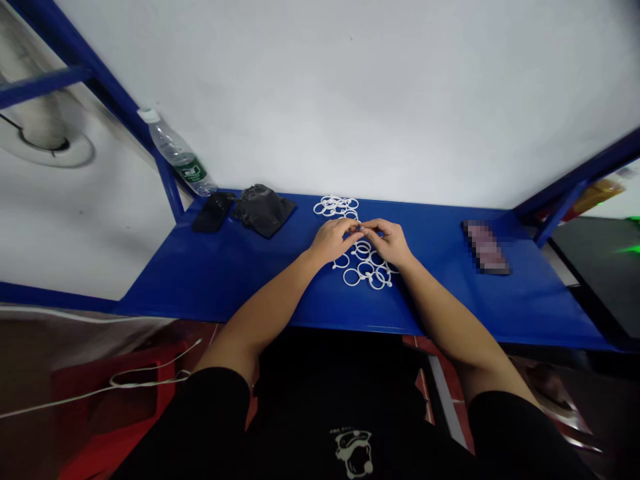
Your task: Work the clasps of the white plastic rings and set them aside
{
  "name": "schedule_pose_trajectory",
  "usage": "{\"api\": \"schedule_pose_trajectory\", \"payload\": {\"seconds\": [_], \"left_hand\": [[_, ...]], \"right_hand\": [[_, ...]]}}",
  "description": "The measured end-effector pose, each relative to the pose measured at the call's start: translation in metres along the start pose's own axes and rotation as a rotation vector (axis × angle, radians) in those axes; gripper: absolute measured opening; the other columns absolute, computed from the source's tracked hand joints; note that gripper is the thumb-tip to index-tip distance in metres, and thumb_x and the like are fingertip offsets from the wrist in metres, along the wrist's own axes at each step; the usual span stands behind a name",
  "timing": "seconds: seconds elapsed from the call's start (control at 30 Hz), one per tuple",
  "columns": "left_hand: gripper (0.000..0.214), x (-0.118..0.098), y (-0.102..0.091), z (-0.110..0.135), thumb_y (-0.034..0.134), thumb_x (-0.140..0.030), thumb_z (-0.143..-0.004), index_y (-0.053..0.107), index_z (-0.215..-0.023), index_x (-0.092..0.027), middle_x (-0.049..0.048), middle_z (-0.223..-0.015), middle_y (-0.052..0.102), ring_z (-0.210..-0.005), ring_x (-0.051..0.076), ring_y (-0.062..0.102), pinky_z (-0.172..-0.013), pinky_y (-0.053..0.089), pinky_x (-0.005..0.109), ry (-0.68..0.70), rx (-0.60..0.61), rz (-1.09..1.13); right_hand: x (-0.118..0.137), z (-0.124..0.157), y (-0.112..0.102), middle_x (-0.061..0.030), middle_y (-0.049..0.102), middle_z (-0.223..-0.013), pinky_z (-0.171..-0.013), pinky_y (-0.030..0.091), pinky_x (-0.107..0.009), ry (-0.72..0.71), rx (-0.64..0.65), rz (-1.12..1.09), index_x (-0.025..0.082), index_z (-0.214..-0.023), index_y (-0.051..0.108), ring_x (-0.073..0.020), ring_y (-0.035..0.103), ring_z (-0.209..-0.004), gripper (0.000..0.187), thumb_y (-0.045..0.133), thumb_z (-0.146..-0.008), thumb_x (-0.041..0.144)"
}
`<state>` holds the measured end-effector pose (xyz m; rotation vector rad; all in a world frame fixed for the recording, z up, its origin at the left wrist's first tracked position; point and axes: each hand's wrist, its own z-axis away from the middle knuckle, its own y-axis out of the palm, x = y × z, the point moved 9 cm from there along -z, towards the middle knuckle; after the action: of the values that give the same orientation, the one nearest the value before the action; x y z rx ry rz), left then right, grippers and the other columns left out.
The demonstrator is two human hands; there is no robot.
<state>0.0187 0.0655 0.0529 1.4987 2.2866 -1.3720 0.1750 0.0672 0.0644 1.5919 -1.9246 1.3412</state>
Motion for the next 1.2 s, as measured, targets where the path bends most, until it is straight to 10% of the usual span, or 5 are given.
{"api": "schedule_pose_trajectory", "payload": {"seconds": [0.43,0.6,0.9,1.2], "left_hand": [[0.019,-0.004,-0.002,0.0,0.065,-0.035,-0.111,0.075,-0.101,-0.022,0.0035,-0.096,0.079,-0.09,0.018,0.075,-0.087,0.058,0.035,0.086,-0.042,-0.006],[0.008,0.027,-0.018,-0.002,0.074,-0.027,-0.104,0.079,-0.105,-0.021,0.0077,-0.112,0.076,-0.106,0.021,0.074,-0.097,0.06,0.035,-0.151,-0.141,-0.068],[0.02,0.06,0.0,0.01,0.08,-0.035,-0.1,0.081,-0.118,-0.026,0.0121,-0.13,0.073,-0.124,0.034,0.067,-0.105,0.053,0.047,-0.49,0.183,-0.358],[0.021,0.038,-0.011,0.0,0.07,-0.015,-0.101,0.079,-0.118,-0.024,0.0076,-0.116,0.08,-0.111,0.028,0.075,-0.093,0.054,0.041,-0.339,0.028,-0.286]], "right_hand": [[-0.008,-0.002,0.001,-0.0049,0.082,-0.093,-0.077,0.059,-0.036,0.075,0.043,-0.06,0.024,-0.1,0.079,-0.021,0.074,-0.082,0.031,0.071,-0.102,0.053],[0.003,-0.003,-0.014,-0.0092,0.083,-0.102,-0.088,0.058,-0.041,-0.109,-0.03,0.332,0.024,-0.104,0.08,-0.0258,0.075,-0.094,0.022,0.063,-0.106,0.037],[-0.018,0.002,0.022,-0.0058,0.078,-0.09,-0.074,0.051,-0.035,-0.056,0.371,0.401,0.023,-0.099,0.082,-0.0208,0.069,-0.08,0.02,0.066,-0.102,0.033],[-0.006,0.0,0.009,-0.008,0.079,-0.096,-0.082,0.056,-0.038,-0.081,0.184,0.378,0.021,-0.117,0.081,-0.0224,0.07,-0.084,0.028,0.061,-0.105,0.038]]}}
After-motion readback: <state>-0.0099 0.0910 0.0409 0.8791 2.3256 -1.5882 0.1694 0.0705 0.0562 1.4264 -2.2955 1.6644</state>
